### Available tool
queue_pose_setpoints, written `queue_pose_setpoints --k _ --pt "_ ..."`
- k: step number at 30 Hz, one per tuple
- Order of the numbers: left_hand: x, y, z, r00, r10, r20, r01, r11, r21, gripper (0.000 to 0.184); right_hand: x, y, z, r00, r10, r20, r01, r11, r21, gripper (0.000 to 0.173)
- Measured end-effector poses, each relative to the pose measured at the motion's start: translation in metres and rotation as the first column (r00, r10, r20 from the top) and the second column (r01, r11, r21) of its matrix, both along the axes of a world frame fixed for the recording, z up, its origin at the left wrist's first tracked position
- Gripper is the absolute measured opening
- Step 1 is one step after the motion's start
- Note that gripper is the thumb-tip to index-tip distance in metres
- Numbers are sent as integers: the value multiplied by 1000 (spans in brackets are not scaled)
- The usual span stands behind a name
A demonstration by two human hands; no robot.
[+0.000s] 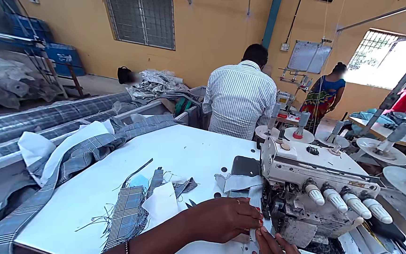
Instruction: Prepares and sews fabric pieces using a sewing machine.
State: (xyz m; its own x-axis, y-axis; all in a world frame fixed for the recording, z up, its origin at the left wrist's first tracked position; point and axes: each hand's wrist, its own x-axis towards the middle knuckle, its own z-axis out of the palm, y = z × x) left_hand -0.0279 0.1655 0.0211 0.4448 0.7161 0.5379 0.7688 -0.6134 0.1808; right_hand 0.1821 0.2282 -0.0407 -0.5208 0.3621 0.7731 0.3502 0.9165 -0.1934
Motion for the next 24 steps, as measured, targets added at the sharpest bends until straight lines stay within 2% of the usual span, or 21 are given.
queue_pose_setpoints --k 8,15,19,24 --pt "7 -3 -2 993 109 -32 -109 994 28 28 -3 17 -5 999 9 -42 -7 999 39 37" --pt "28 -3 -12 945 322 -53 -312 938 150 23 1 37 -7 998 26 -53 -22 997 69 38" --pt "45 -3 -19 882 468 -50 -447 867 220 23 5 49 -7 999 41 -27 -38 994 103 41" --pt "75 4 -27 720 694 29 -663 674 325 25 9 57 -5 1000 -6 5 5 988 152 43"
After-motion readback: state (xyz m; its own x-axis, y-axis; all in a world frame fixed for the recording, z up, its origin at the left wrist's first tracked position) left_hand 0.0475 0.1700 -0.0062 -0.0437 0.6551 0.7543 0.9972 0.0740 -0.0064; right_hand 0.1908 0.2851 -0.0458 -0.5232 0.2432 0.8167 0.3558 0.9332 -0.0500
